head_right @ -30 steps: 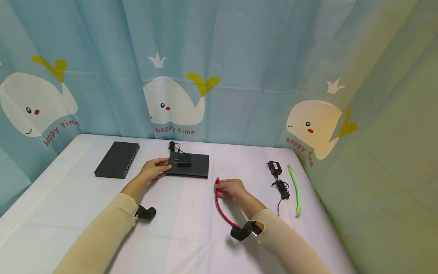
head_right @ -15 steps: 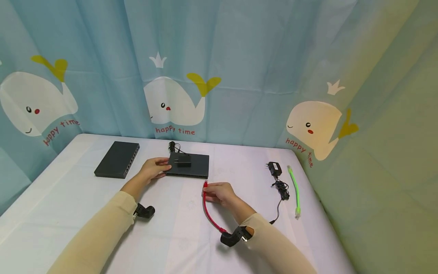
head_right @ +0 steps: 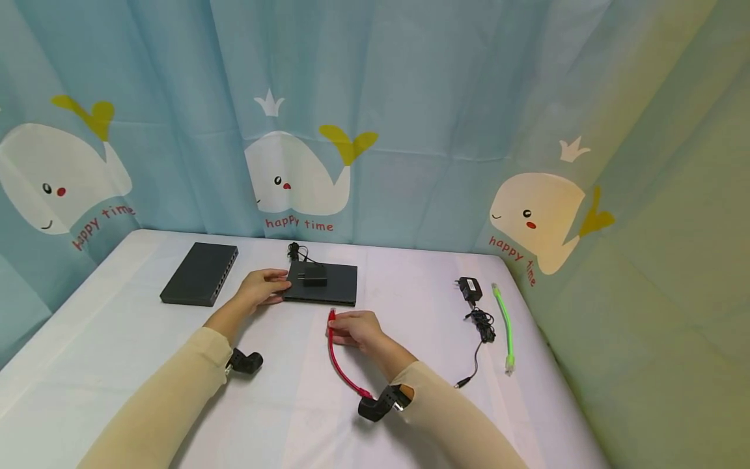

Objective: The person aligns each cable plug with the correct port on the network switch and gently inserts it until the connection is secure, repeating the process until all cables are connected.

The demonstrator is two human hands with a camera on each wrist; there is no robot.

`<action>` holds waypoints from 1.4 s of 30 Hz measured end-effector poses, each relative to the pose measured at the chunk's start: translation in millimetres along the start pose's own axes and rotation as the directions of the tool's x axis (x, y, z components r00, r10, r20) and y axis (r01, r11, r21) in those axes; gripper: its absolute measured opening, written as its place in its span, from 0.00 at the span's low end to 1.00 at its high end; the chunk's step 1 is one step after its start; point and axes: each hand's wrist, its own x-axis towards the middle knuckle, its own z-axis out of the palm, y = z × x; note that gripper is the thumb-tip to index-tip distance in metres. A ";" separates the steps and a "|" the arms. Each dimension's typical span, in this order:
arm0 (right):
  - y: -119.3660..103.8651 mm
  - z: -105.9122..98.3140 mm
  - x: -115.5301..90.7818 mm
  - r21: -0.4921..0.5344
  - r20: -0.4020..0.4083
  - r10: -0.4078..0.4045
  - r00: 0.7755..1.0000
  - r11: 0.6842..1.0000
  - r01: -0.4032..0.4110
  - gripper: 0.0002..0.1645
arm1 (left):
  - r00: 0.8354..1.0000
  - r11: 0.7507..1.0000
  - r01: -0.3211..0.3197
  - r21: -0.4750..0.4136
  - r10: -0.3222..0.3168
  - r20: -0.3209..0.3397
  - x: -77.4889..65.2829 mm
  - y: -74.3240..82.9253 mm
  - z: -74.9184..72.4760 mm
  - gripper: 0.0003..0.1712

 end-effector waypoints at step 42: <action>-10.8 47.4 17.7 -0.118 -0.032 0.023 0.999 0.993 -0.026 0.11 | 0.999 0.992 0.021 0.126 -0.017 -0.037 12.2 7.4 4.9 0.27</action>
